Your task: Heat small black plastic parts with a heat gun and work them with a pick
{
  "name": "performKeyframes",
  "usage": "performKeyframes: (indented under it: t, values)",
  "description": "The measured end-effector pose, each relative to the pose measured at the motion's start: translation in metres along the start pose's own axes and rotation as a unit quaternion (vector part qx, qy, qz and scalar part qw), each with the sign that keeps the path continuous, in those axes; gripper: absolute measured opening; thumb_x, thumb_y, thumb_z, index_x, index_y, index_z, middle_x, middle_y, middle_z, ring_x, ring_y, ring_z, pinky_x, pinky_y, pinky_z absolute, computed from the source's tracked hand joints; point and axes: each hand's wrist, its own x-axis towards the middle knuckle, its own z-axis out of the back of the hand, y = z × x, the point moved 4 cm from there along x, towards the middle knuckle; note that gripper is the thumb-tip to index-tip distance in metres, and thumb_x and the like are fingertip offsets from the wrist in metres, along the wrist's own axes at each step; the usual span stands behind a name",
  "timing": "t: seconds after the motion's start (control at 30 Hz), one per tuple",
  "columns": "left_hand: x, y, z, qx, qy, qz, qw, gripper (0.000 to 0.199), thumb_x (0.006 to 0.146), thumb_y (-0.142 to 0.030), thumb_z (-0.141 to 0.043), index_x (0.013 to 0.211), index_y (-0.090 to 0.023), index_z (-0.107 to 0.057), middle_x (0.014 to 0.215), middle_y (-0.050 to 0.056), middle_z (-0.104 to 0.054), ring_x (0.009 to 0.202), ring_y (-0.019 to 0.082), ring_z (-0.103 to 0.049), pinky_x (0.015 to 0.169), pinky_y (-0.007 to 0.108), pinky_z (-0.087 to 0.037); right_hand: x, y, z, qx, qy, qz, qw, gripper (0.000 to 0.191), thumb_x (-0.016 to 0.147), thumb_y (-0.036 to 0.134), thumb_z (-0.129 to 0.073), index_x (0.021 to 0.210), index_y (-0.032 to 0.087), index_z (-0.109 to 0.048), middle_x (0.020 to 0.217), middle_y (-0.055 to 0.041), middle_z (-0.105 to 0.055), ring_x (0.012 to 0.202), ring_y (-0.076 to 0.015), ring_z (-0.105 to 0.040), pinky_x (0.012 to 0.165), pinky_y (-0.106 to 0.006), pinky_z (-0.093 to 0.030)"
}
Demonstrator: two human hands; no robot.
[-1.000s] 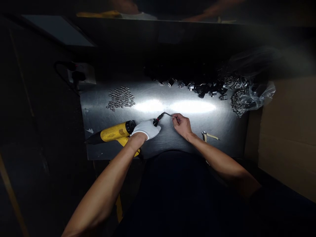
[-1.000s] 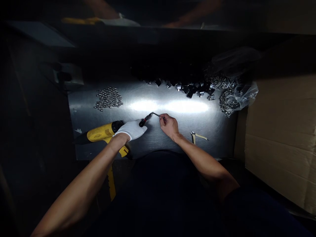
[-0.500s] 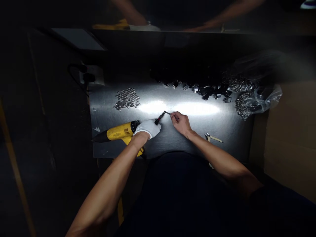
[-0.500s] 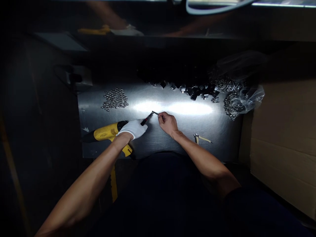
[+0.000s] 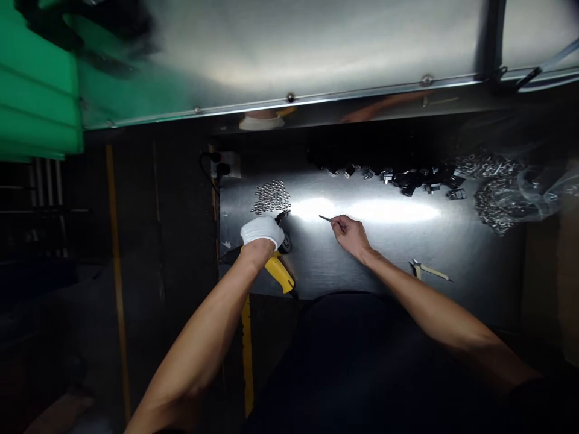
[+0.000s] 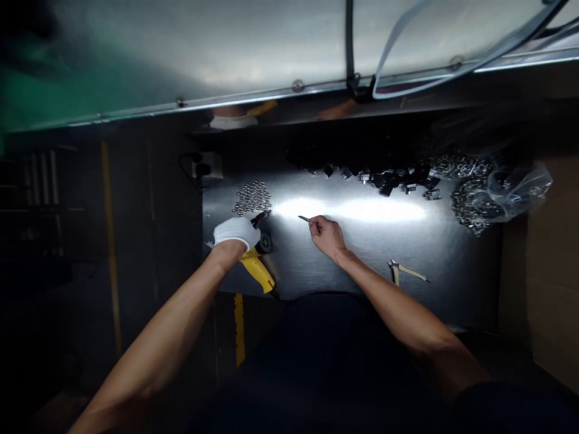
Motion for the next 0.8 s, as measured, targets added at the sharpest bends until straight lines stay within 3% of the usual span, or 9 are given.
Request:
performKeyframes:
  t: [0.17,0.43,0.6,0.8]
  values:
    - [0.016,0.021,-0.003,0.036,-0.023,0.024,0.999,0.035,0.082,-0.029,-0.063,0.107,-0.008,-0.078,0.113,0.03,-0.074,0.108,0.044,-0.072,0.087,0.049,-0.057,0.001,0.016,-0.03,0.01,0.039,0.014,0.999,0.022,0.102,0.037,-0.065,0.112,0.017,-0.07,0.105,-0.0048,-0.073,0.083,-0.0173,-0.071,0.075,-0.036,-0.062]
    - [0.016,0.023,-0.005,0.048,-0.036,0.033,0.998,0.037,0.083,-0.033,-0.062,0.106,-0.009,-0.079,0.11,0.028,-0.076,0.106,0.041,-0.073,0.085,0.044,-0.057,0.035,0.061,-0.083,-0.004,0.102,0.06,0.993,0.022,0.102,0.036,-0.066,0.115,0.019,-0.07,0.114,-0.0067,-0.073,0.093,-0.0199,-0.071,0.083,-0.04,-0.062]
    - [0.013,0.021,-0.001,0.049,-0.053,0.036,0.997,0.035,0.081,-0.03,-0.065,0.105,-0.01,-0.079,0.109,0.027,-0.076,0.107,0.042,-0.072,0.087,0.047,-0.056,0.049,0.067,-0.093,-0.024,0.107,0.066,0.992,0.022,0.101,0.035,-0.067,0.116,0.02,-0.07,0.118,-0.0074,-0.072,0.097,-0.0211,-0.071,0.086,-0.041,-0.061]
    - [0.014,0.02,0.001,0.044,-0.065,0.023,0.997,0.035,0.084,-0.027,-0.065,0.109,-0.007,-0.078,0.114,0.03,-0.074,0.109,0.044,-0.071,0.09,0.049,-0.055,0.042,0.061,-0.092,-0.029,0.077,0.044,0.996,0.023,0.102,0.036,-0.066,0.118,0.019,-0.069,0.116,-0.0073,-0.072,0.096,-0.021,-0.071,0.085,-0.042,-0.061]
